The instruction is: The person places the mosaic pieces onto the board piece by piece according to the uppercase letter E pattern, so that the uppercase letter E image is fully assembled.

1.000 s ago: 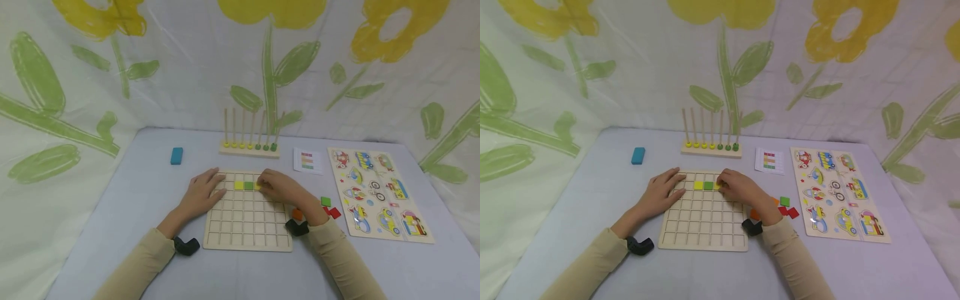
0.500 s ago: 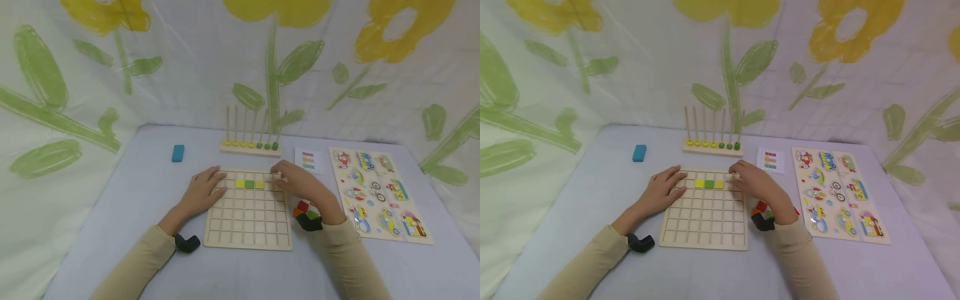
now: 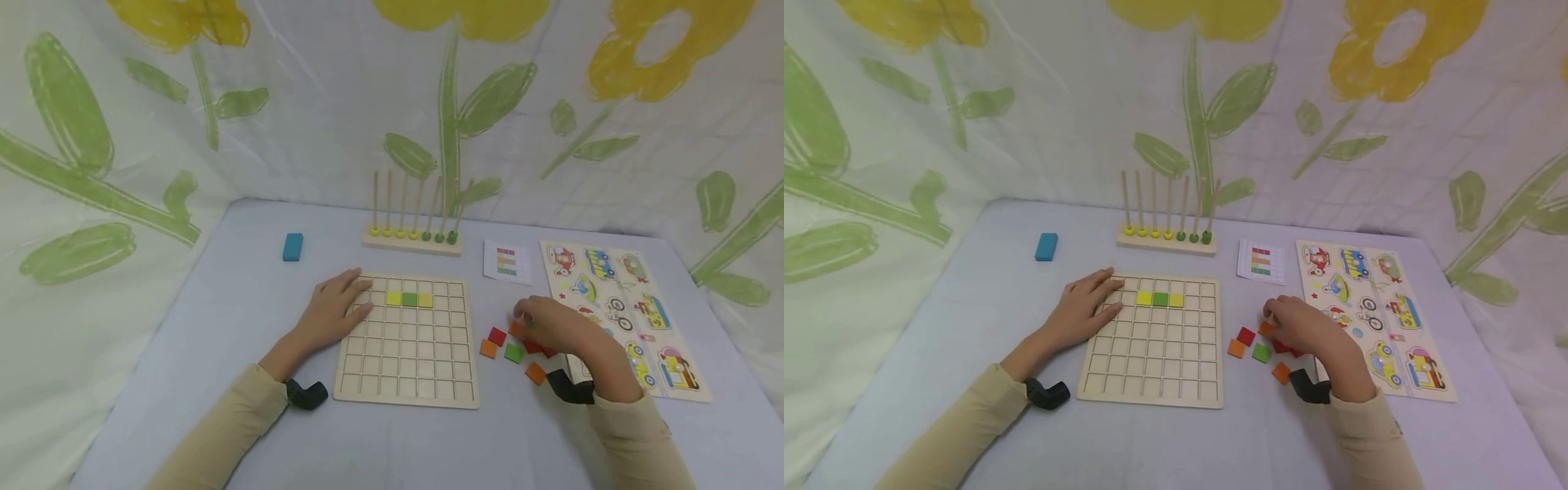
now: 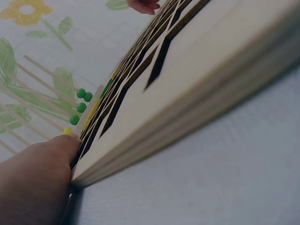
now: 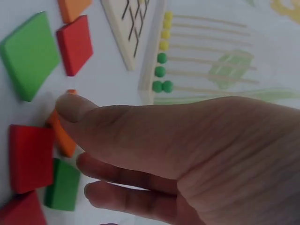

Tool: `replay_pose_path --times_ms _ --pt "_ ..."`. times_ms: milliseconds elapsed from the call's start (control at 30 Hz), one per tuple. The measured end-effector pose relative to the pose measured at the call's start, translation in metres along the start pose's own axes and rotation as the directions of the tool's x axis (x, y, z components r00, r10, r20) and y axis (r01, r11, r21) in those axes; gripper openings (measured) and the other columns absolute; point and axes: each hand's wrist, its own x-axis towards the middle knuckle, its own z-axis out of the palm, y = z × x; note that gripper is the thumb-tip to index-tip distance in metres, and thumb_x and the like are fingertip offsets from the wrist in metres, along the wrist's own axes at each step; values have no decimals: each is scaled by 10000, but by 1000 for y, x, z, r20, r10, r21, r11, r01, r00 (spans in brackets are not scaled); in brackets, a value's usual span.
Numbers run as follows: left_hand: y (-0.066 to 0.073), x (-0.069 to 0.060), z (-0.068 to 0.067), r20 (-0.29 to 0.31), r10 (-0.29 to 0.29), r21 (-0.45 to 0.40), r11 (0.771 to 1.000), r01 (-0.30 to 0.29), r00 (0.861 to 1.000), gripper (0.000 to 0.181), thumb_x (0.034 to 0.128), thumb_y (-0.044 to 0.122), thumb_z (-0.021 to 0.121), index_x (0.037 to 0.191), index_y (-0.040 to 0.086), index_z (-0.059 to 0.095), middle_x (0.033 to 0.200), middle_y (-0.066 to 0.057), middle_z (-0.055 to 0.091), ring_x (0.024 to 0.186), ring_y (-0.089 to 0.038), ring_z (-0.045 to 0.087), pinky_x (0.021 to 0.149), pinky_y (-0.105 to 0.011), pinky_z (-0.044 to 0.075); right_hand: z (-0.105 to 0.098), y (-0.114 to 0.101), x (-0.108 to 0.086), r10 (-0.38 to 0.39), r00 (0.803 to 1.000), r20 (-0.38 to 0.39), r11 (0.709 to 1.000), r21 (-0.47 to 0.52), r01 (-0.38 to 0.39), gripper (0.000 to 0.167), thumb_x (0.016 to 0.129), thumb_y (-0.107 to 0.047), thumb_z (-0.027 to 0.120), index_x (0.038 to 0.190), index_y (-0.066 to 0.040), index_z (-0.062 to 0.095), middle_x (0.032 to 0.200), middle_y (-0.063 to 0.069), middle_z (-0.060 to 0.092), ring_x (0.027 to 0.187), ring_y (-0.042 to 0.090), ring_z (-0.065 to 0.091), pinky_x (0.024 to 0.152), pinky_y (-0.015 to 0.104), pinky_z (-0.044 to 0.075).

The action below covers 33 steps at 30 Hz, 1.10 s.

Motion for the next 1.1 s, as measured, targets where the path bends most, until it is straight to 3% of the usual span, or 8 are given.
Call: replay_pose_path --times_ms 133,700,867,1100 --pt "0 1 -1 -4 3 4 1000 -3 1000 510 977 462 465 1408 190 475 1533 -77 335 1416 -256 288 1095 -522 230 6 5 1 -19 1000 1 1000 18 19 226 871 -155 682 1081 -102 616 990 13 597 859 178 517 733 336 484" --pt "2 0 2 -3 1 -11 1000 -1 1000 512 980 480 444 1408 199 477 1532 -76 336 1417 -256 290 1098 -516 225 10 4 3 -61 990 -128 998 -26 58 261 906 -170 657 1131 -46 611 1067 71 617 939 209 572 829 425 514" --pt "2 0 2 6 -2 -5 1000 2 1000 515 982 484 439 1411 202 473 1536 -73 332 1419 -256 285 1103 -517 223 5 -19 13 -88 981 -172 996 0 89 284 905 -187 666 1144 -53 590 1066 52 621 971 226 578 849 423 511" --pt "1 0 0 -8 -2 -5 1000 2 1000 508 979 464 458 1407 191 477 1532 -81 336 1416 -269 290 1104 -521 222 7 -72 40 -259 945 -199 966 -56 253 211 903 -194 675 1090 -122 613 1040 -16 599 938 146 559 825 336 505"
